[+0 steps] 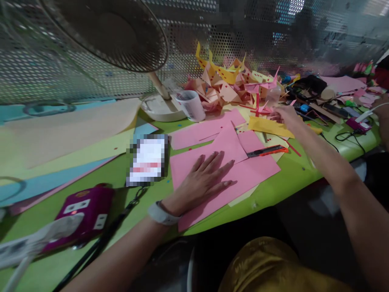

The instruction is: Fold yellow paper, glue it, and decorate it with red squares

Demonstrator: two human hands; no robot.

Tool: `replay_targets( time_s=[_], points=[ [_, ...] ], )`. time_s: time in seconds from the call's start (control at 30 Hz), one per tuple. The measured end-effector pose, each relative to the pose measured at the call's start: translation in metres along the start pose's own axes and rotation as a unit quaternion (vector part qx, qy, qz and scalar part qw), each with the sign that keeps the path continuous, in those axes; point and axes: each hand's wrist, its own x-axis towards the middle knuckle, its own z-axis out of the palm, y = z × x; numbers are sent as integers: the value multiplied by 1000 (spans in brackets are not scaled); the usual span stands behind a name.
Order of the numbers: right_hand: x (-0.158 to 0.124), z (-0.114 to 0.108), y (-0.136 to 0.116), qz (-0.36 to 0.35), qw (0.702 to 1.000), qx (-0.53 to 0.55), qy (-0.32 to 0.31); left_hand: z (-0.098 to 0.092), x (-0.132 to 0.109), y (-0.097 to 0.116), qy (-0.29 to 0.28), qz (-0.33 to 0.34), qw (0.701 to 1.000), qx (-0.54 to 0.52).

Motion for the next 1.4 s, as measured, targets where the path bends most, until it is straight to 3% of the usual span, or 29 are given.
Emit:
replay_targets(
  time_s=[0.07, 0.17, 0.23, 0.3, 0.53, 0.8, 1.0, 1.4],
  points=[
    [-28, -5, 6, -103, 984, -118, -86, -1, 0, 1, -3, -2, 1000, -5],
    [-72, -12, 18, -244, 889, -336, -194, -1, 0, 1, -11, -3, 1000, -6],
    [-90, -12, 26, -297, 824, -421, -235, -1, 1, 0, -14, -7, 1000, -4],
    [-94, -11, 30, -307, 798, -451, -254, -1, 1, 0, -15, -9, 1000, -4],
    [-79, -7, 23, -270, 798, -452, -295, -1, 0, -1, -8, -6, 1000, -7],
    [-81, -13, 39, -359, 773, -415, -318, -2, 1, 0, -13, -6, 1000, 1],
    [-77, -12, 53, -388, 786, -368, -310, -1, 0, -2, -19, -9, 1000, 2],
    [-78, -26, 59, -375, 799, -341, -322, -5, 2, 2, -23, -10, 1000, 4]
  ],
)
